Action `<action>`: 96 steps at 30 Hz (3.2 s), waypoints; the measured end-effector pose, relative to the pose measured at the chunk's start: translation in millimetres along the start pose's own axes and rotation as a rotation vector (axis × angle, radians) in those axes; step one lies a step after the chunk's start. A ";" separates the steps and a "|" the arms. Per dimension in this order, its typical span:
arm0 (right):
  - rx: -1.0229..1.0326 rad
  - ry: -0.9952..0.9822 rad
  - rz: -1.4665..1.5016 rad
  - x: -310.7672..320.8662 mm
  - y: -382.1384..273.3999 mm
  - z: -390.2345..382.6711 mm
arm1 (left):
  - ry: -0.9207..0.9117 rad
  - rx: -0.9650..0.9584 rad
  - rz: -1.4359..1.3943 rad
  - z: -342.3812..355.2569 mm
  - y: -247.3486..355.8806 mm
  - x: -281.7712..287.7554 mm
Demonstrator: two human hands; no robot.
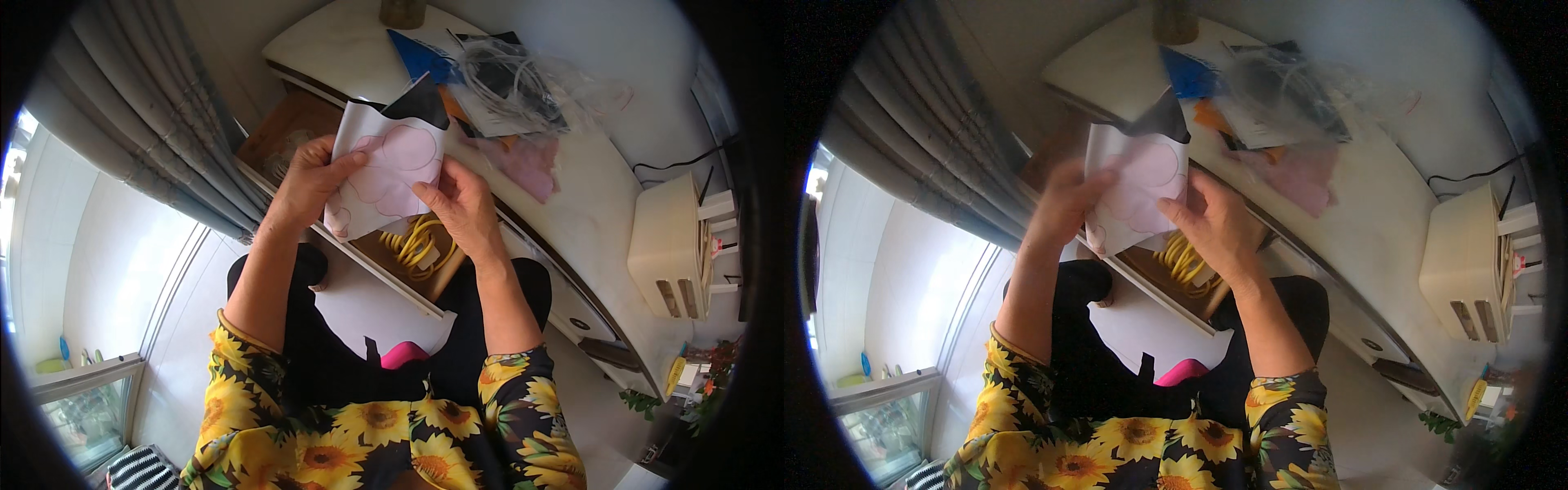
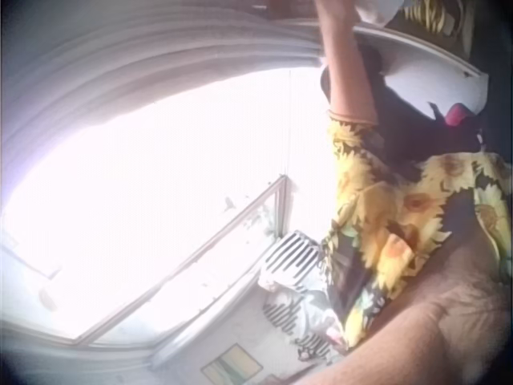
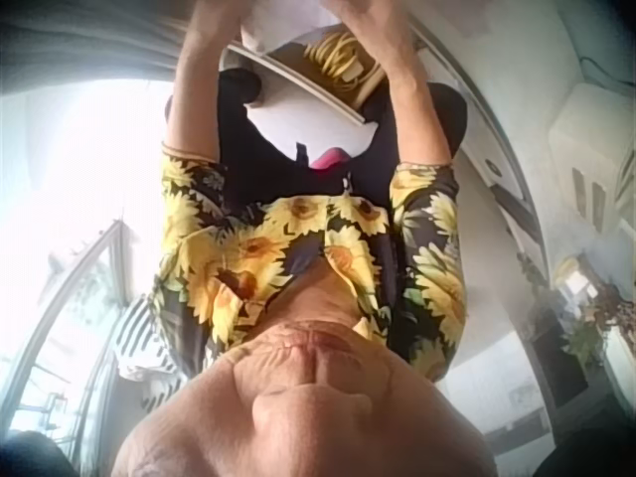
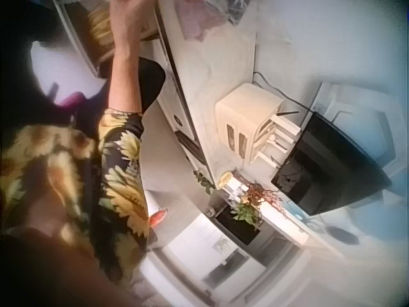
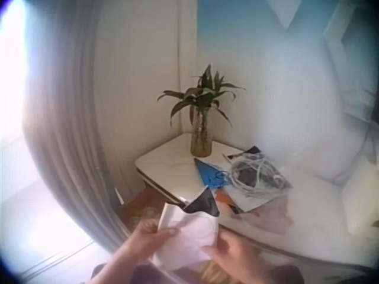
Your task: The person sits on the floor and organizes items in a low wooden drawer. They coil a yellow extension cord and place it inside, followed by a folded patterned cloth, a blue box, a plastic bag containing a black cable, a white paper document, and a black pouch. Finally, they wipe the surface of the drawer with a pink cloth.
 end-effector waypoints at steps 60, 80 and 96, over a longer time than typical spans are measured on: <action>0.233 -0.092 -0.517 -59.2 54.3 12.0 | 0.042 -0.212 1.041 10.0 -28.9 27.6; -0.176 -0.452 -0.741 -143.9 240.0 48.1 | -0.122 0.168 1.203 53.3 -181.5 62.6; -0.158 -0.613 -0.731 -76.8 80.1 48.9 | -0.183 0.147 1.285 47.4 -127.2 28.6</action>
Point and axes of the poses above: each hand's wrist, its own z-axis towards the middle knuckle, its own x-axis out of the back of the hand, y = z × x, the point moved 3 cm from there along z, towards the middle knuckle, and after that the axes turned 1 degree about x, right-handed, at the moved point
